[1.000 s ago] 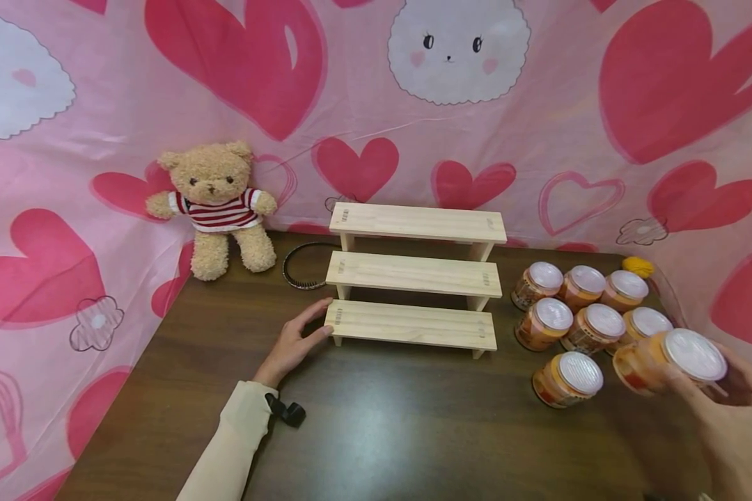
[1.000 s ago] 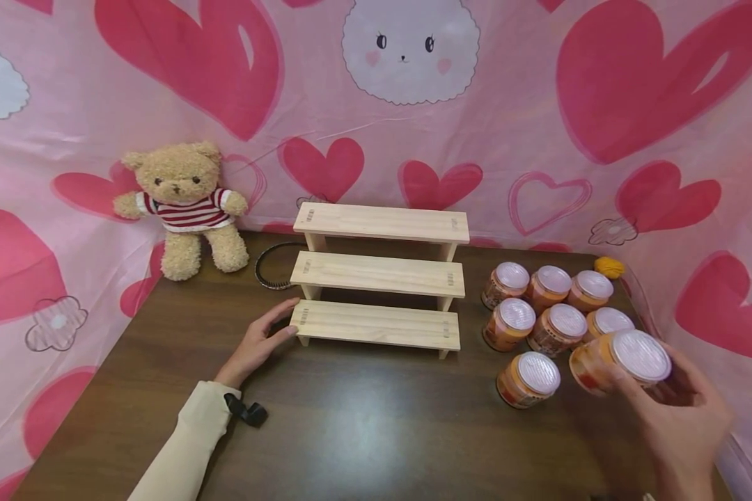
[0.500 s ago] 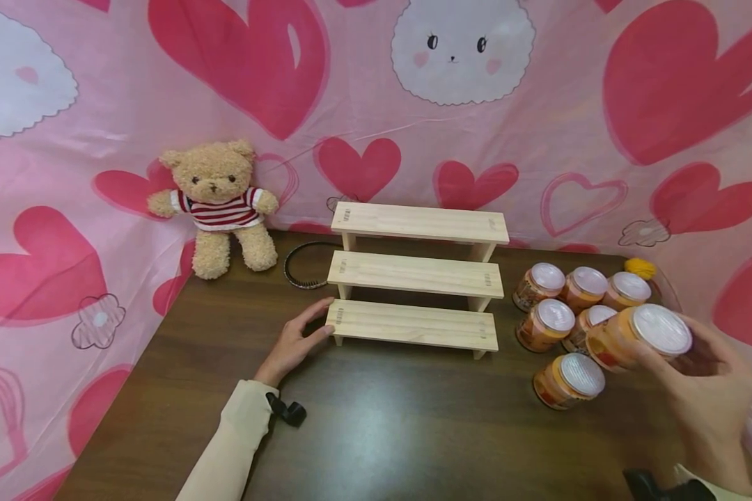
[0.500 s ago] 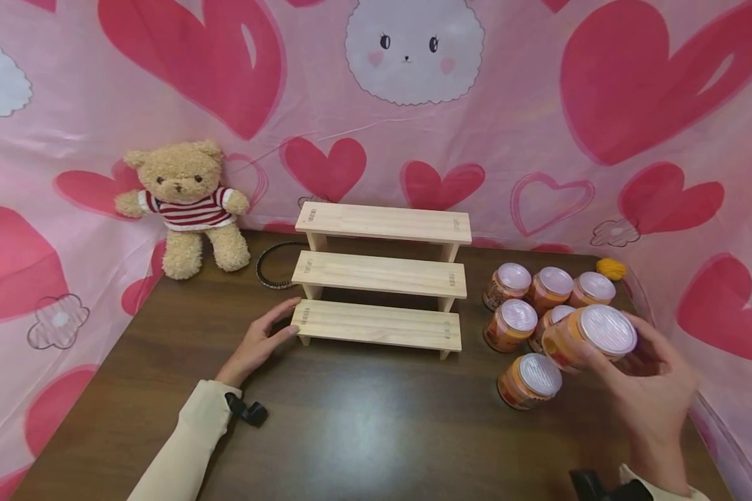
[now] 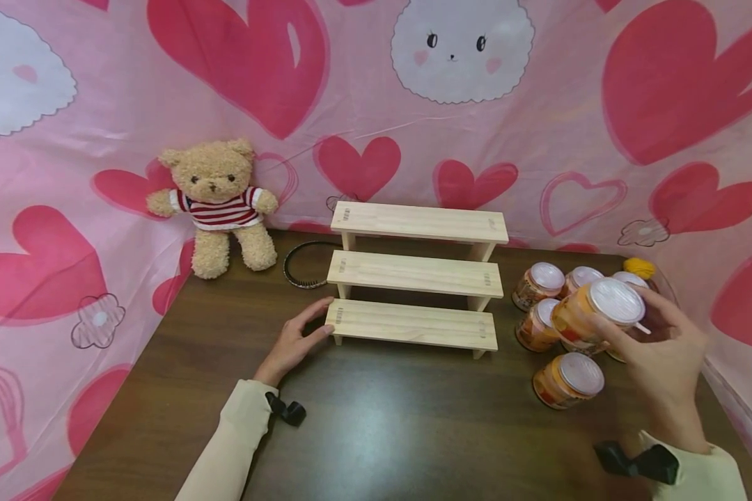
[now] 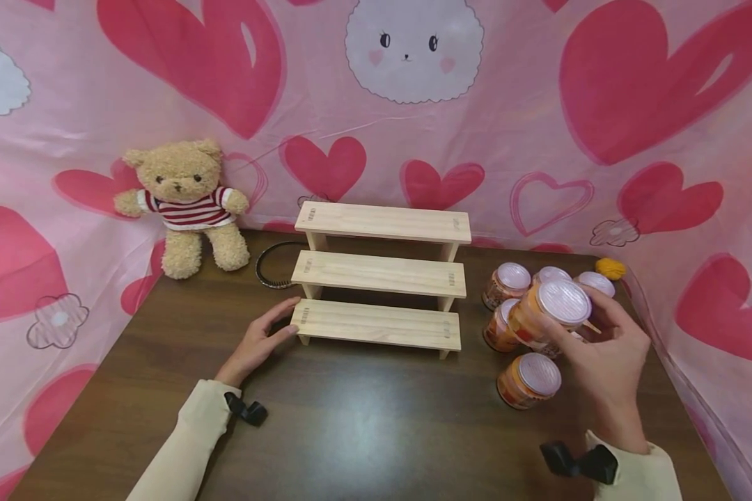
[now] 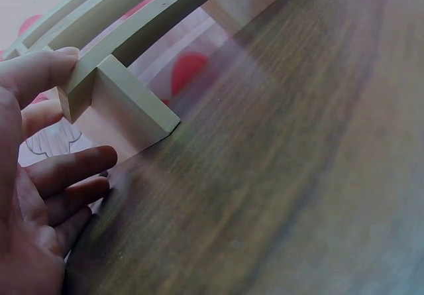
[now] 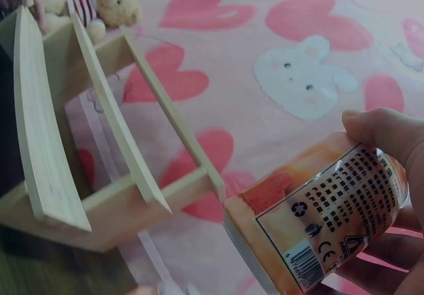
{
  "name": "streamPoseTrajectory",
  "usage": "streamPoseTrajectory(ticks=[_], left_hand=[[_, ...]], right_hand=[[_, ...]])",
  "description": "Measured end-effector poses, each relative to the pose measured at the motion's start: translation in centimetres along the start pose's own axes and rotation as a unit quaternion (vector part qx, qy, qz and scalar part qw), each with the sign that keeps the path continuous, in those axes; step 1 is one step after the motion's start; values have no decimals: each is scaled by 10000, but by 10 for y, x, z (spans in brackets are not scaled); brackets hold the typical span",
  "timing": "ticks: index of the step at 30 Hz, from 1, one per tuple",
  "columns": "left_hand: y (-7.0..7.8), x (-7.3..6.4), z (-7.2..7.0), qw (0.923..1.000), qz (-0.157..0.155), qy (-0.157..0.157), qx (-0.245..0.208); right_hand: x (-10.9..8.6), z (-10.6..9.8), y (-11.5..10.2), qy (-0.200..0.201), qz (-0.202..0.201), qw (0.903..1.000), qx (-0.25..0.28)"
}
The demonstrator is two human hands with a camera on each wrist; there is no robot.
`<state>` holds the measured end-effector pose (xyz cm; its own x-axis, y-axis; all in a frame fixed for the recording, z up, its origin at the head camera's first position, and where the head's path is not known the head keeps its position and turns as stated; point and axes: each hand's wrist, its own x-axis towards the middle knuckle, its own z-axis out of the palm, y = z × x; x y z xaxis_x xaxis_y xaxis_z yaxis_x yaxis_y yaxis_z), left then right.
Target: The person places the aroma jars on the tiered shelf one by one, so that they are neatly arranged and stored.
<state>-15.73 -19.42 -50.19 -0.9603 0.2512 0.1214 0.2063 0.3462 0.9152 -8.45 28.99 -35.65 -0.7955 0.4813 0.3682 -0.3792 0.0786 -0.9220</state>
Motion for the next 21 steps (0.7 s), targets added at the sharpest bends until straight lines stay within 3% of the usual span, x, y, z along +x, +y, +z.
streamPoseTrajectory(ticks=[4,14,21], left_hand=[[0,0,0,10000,0,-4,4],[-2,1,0,10000,14,5,18],[-3,1,0,9999,5,19,105]], right_hand=[[2,13,0,-250,-31,9997,-1],[7,41,-1,-512,90,9923,-1123],[11,59,-1,-621,497,9926,-918]])
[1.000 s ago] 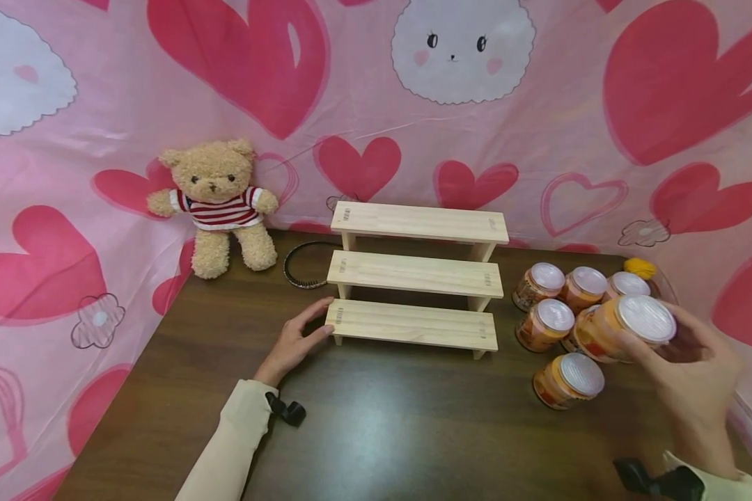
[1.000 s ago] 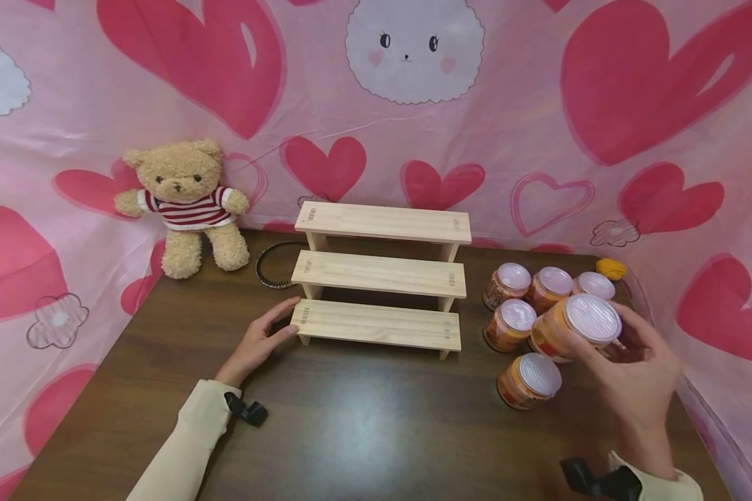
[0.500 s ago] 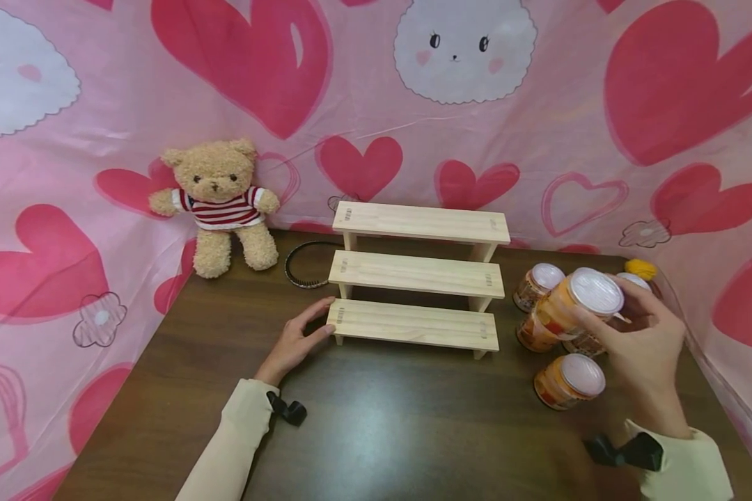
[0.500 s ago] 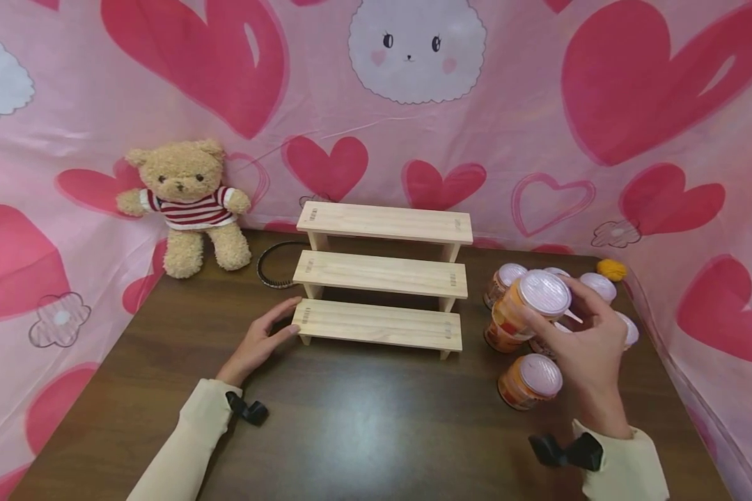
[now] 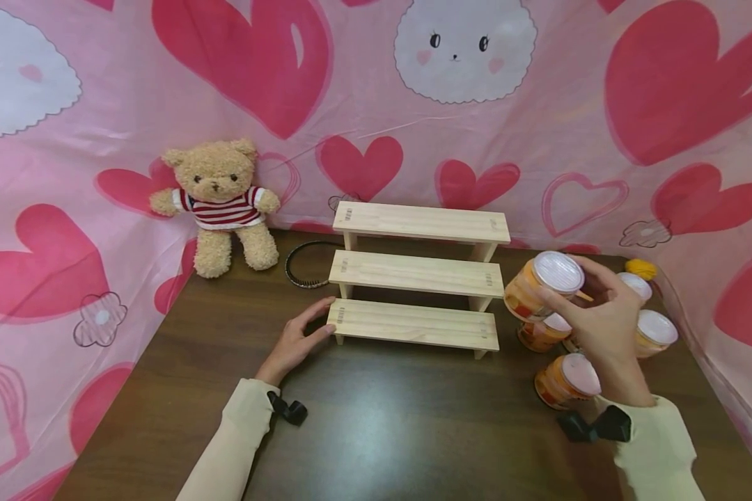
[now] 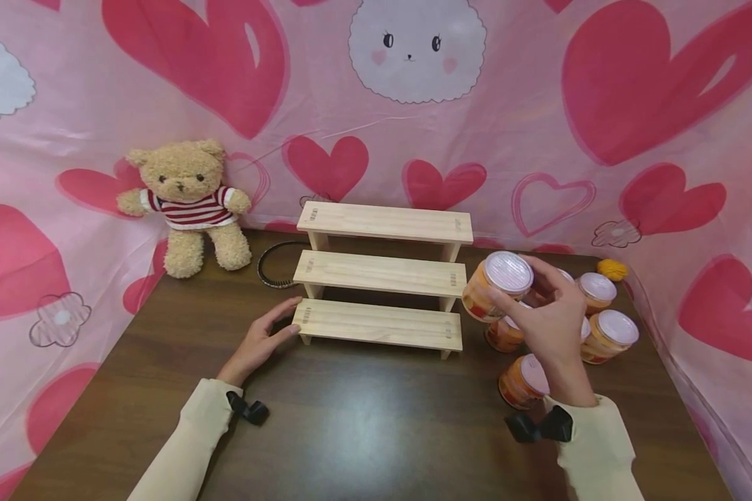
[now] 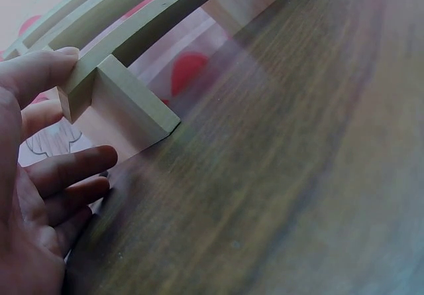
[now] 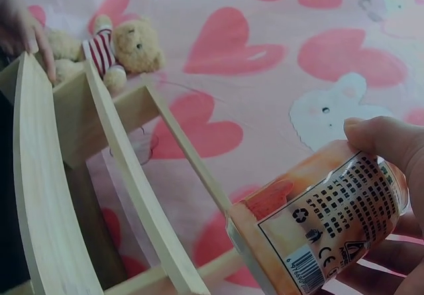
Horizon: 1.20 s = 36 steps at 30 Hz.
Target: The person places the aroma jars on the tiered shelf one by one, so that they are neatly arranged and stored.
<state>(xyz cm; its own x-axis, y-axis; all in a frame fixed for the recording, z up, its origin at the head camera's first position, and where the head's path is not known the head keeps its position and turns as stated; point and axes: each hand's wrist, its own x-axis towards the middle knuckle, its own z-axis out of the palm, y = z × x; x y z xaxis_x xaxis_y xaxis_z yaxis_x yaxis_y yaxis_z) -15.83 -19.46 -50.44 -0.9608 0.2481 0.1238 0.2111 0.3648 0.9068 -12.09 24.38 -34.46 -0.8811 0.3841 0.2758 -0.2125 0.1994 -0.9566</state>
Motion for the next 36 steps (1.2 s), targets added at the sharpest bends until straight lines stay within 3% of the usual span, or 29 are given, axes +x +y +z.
streamPoseTrajectory(ticks=[5,12,20,31,36], left_hand=[[1,0,0,10000,21,5,-23],[3,-1,1,10000,-35,6,-39],[2,-1,0,10000,-1,27,-83],[2,-1,-1,10000,-19,51,2],[0,0,0,10000,3,54,10]], right_hand=[[4,12,-4,-154,-257,9994,-181],[8,28,-10,-362,-549,9978,-13],[14,46,-20,-611,-554,9962,-292],[23,67,-30,-1121,-421,9928,-100],[27,78,-35,-1116,-457,9921,-349]])
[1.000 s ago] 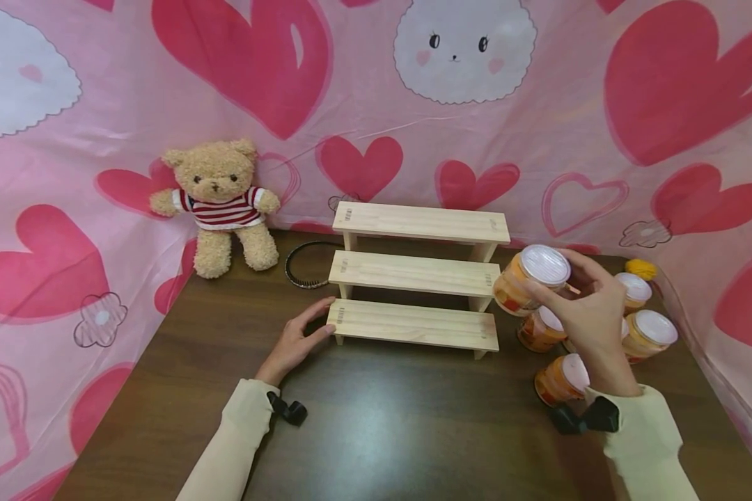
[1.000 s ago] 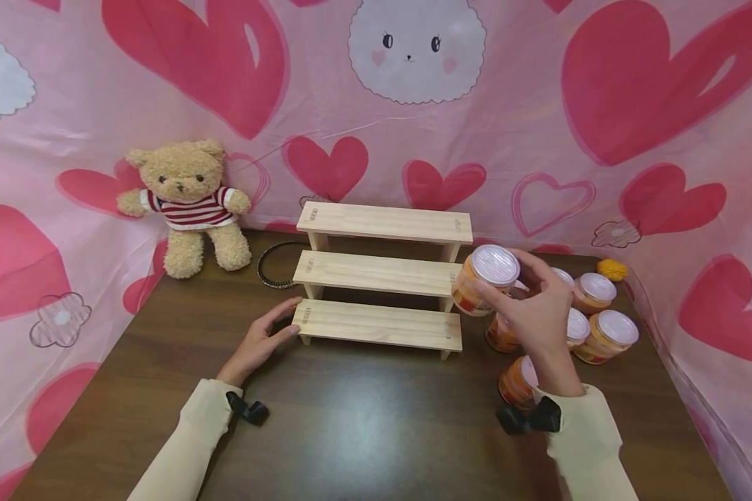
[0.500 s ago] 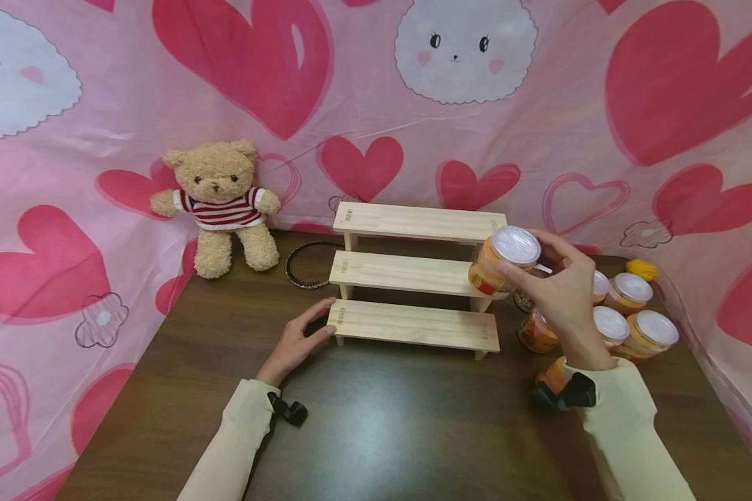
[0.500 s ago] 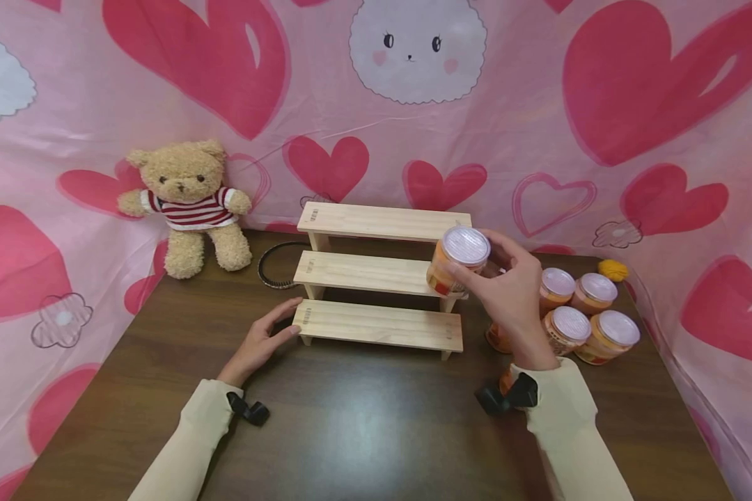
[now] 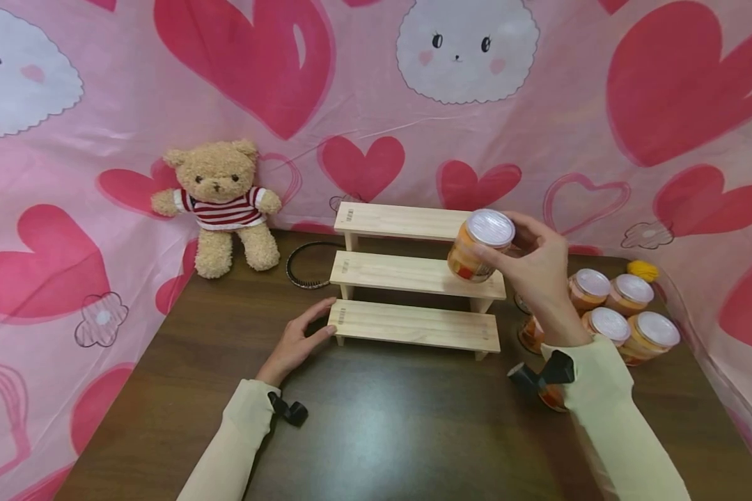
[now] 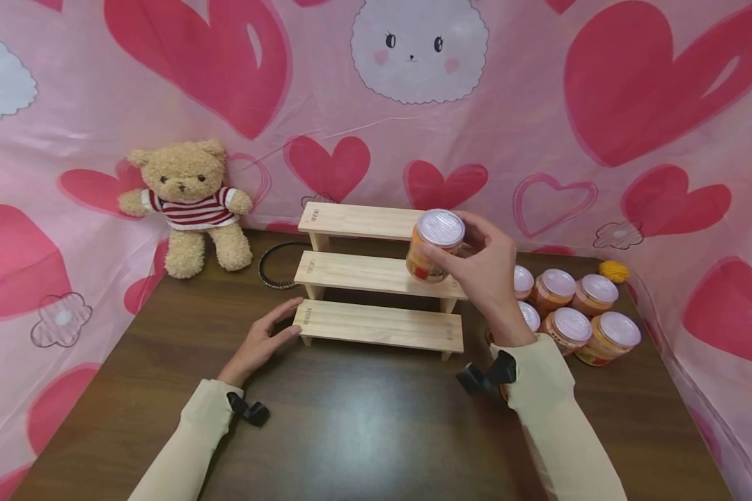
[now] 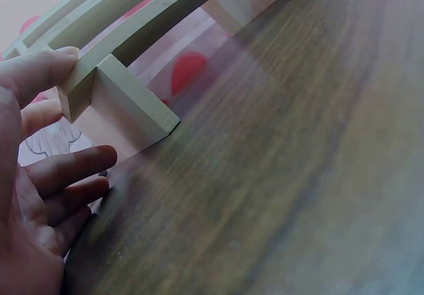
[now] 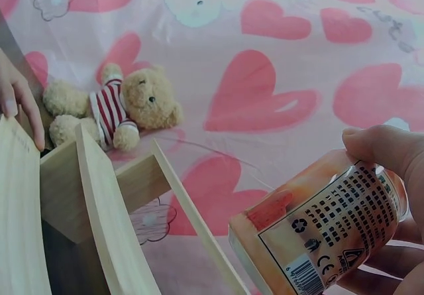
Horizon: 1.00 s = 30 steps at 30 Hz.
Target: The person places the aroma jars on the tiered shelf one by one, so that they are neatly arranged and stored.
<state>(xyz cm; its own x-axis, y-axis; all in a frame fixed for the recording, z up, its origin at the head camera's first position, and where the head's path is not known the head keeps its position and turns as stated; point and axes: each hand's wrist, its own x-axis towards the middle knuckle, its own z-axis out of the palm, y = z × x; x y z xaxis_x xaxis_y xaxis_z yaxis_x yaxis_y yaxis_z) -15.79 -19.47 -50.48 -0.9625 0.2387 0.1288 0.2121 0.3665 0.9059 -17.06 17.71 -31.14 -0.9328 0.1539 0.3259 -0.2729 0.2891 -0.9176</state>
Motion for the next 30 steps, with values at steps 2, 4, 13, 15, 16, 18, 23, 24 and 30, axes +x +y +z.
streamPoseTrajectory(ticks=[2,4,13,15,16,18,23,24,30], left_hand=[[-1,0,0,10000,-8,-11,9],[-1,0,0,10000,-13,-26,30],[2,-1,-1,10000,5,-28,16],[1,-1,-1,10000,4,-30,29],[1,-1,-1,10000,-1,-33,29],[0,-1,-1,10000,5,-41,15],[0,-1,-1,10000,22,-41,-4],[0,-1,-1,10000,23,-35,-10],[0,0,0,10000,-3,-36,-41]], right_hand=[[3,4,-1,-11,-62,10000,-33],[5,7,-2,-42,-128,9999,3],[16,22,-7,-150,-183,9996,-163],[18,25,-8,-185,-225,9995,-155],[19,27,-9,-200,-246,9994,-149],[22,30,-9,-252,-267,9993,-55],[27,38,-10,-297,-308,9991,64],[29,39,-10,-289,-323,9990,66],[36,50,-10,-283,-372,9989,61]])
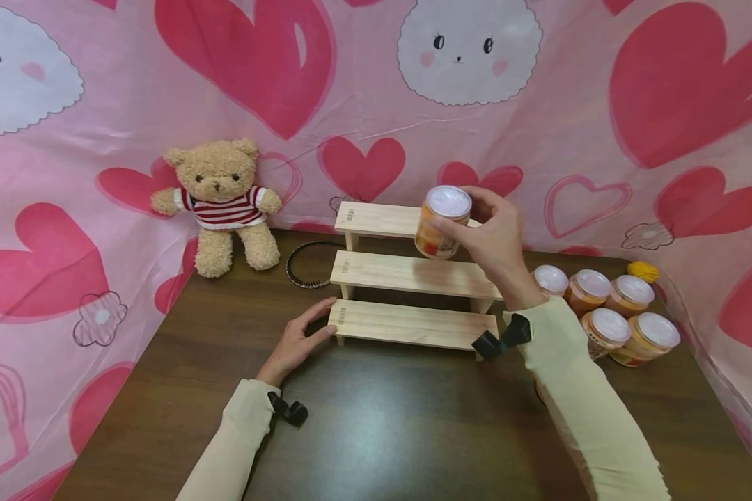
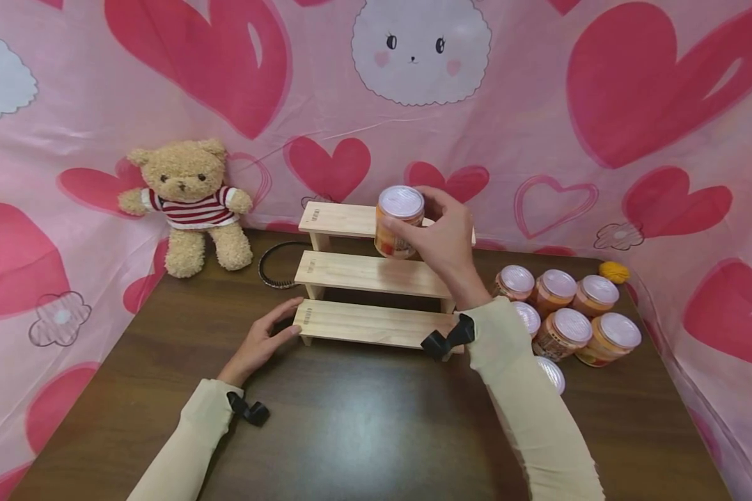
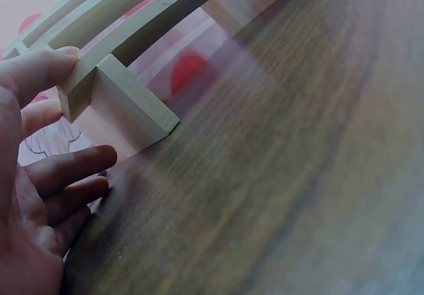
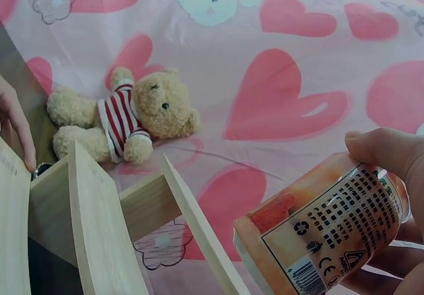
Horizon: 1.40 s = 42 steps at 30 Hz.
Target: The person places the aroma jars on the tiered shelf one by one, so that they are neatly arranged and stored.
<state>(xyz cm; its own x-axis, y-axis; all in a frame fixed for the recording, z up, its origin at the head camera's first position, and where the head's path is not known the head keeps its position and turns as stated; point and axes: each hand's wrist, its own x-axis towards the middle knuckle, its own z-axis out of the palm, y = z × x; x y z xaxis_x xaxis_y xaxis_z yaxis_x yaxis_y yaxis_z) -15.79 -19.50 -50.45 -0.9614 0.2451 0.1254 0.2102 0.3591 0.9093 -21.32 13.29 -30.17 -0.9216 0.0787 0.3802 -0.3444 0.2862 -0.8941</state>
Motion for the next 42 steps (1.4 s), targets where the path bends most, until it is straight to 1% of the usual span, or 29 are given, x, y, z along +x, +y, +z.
streamPoseTrajectory(ticks=[5,9,22,35,42], left_hand=[[0,0,0,10000,-18,-4,47],[0,0,0,10000,25,-4,59],[1,0,0,10000,-22,-9,61],[3,-1,-1,10000,-57,14,28],[2,0,0,10000,-26,15,56]], right_hand=[[8,10,-1,-89,128,9999,15],[12,18,-2,-142,190,9997,-24],[27,42,-8,-259,564,9975,-330],[43,69,-14,-259,574,9961,-623],[49,79,-14,-268,567,9962,-596]])
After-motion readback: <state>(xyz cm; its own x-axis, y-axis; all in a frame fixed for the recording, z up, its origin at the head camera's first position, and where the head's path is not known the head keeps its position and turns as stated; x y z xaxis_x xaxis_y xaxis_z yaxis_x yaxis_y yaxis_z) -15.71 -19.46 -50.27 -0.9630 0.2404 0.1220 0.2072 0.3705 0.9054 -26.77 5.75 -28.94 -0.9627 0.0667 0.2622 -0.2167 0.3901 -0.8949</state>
